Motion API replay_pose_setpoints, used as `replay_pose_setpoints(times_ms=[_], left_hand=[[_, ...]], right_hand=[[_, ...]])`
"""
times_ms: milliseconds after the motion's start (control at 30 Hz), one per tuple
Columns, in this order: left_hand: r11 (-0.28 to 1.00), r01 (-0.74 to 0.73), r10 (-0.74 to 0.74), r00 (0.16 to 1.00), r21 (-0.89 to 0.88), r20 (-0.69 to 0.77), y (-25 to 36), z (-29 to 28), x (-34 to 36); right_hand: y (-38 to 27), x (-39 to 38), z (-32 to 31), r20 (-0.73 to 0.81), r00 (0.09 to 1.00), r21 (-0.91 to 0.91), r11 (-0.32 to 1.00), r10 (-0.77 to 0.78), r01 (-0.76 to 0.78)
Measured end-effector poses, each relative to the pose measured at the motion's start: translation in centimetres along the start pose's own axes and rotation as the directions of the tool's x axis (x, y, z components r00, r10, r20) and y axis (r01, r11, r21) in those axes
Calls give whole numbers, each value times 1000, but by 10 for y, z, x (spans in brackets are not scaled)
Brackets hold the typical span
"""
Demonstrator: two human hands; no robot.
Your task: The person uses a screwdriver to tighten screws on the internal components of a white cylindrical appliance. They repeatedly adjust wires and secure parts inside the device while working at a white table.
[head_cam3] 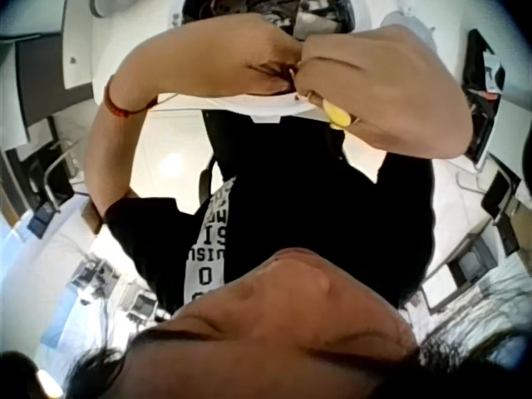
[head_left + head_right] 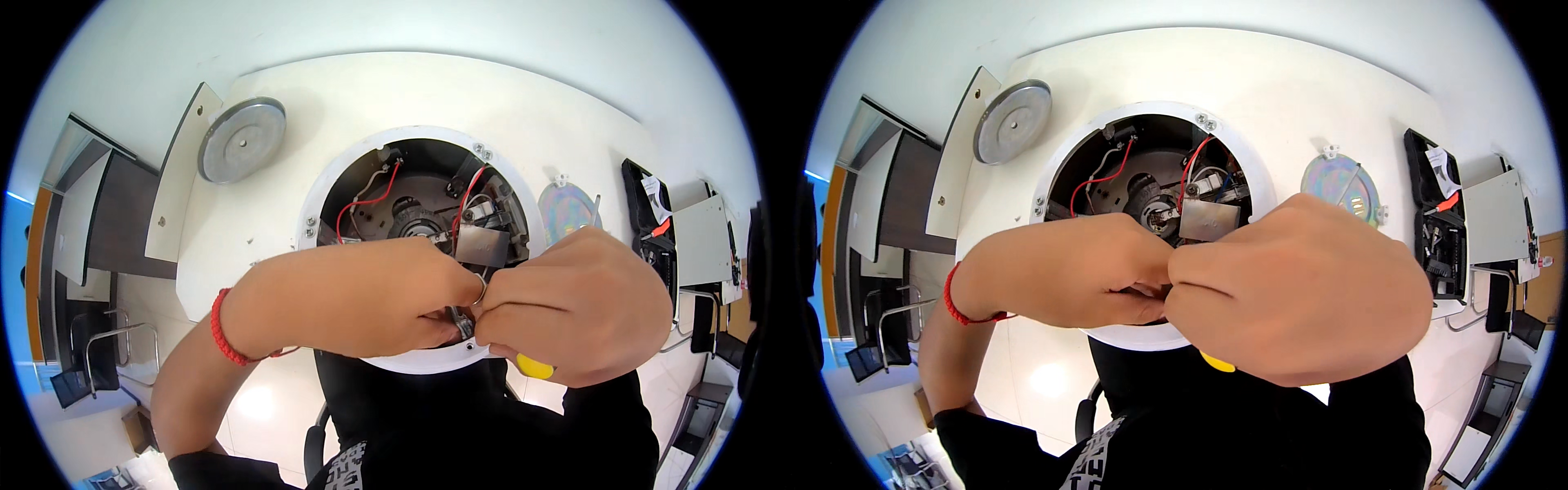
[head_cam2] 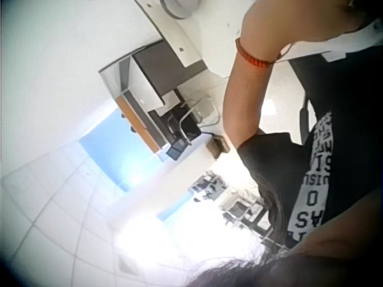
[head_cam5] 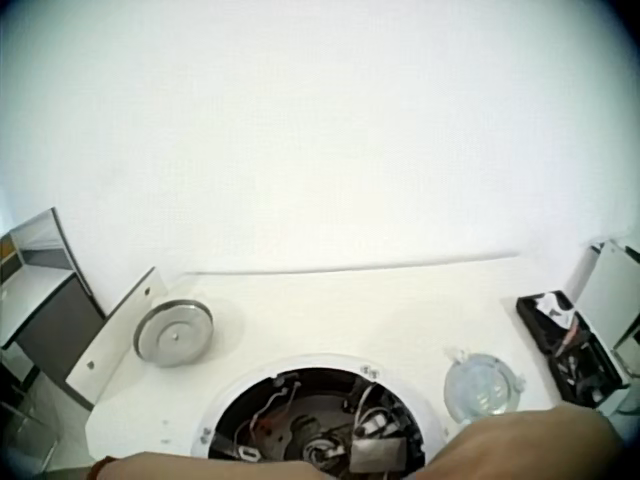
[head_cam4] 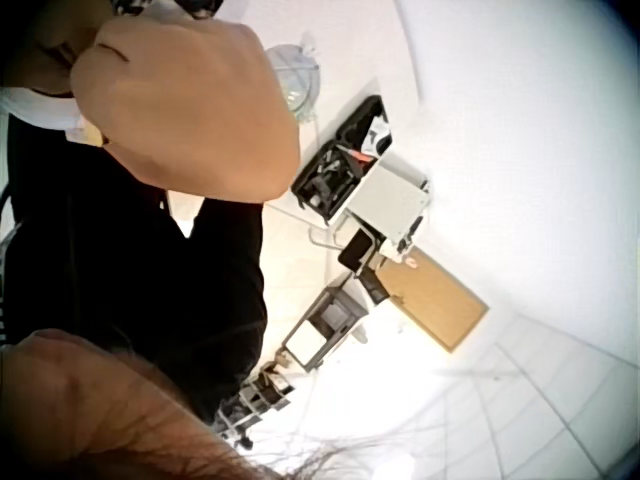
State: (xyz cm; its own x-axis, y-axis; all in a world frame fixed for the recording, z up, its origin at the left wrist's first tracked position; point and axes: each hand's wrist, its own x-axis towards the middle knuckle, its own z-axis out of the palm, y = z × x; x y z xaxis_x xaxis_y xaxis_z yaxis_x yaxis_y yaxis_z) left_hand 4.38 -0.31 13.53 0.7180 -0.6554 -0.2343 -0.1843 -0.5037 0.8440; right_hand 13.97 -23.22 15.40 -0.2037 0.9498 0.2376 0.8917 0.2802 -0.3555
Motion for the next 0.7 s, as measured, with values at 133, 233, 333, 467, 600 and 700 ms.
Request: replay_pose_setpoints(times_ms=[133,233,333,467,600,700], left_hand=[[998,-25,25,1000,-54,-3,3,-3,-1],[998,-2,1,1000,-61,-9,2,-3,1],[998,43,-43,999,-41,9,5,-6,2],[998,49,-49,999,-37,-2,3,-4,0],[997,44,-45,999,-68,-12,3,-4,-2],[996,36,-37,999,-79,-8,2,-3,-3]], right_hand=[[0,2,-2,-17,1000,34,999,0,1],[0,2,-2,5,1000,29,1000,7,-7],[-2,3,-2,10,999,54,998,45,-45],[-4,5,-1,3,998,44,997,57,-57],[-4,5,0,11,999,29,998,49,-49],[-5,6,-1,12,999,36,999,37,-37]])
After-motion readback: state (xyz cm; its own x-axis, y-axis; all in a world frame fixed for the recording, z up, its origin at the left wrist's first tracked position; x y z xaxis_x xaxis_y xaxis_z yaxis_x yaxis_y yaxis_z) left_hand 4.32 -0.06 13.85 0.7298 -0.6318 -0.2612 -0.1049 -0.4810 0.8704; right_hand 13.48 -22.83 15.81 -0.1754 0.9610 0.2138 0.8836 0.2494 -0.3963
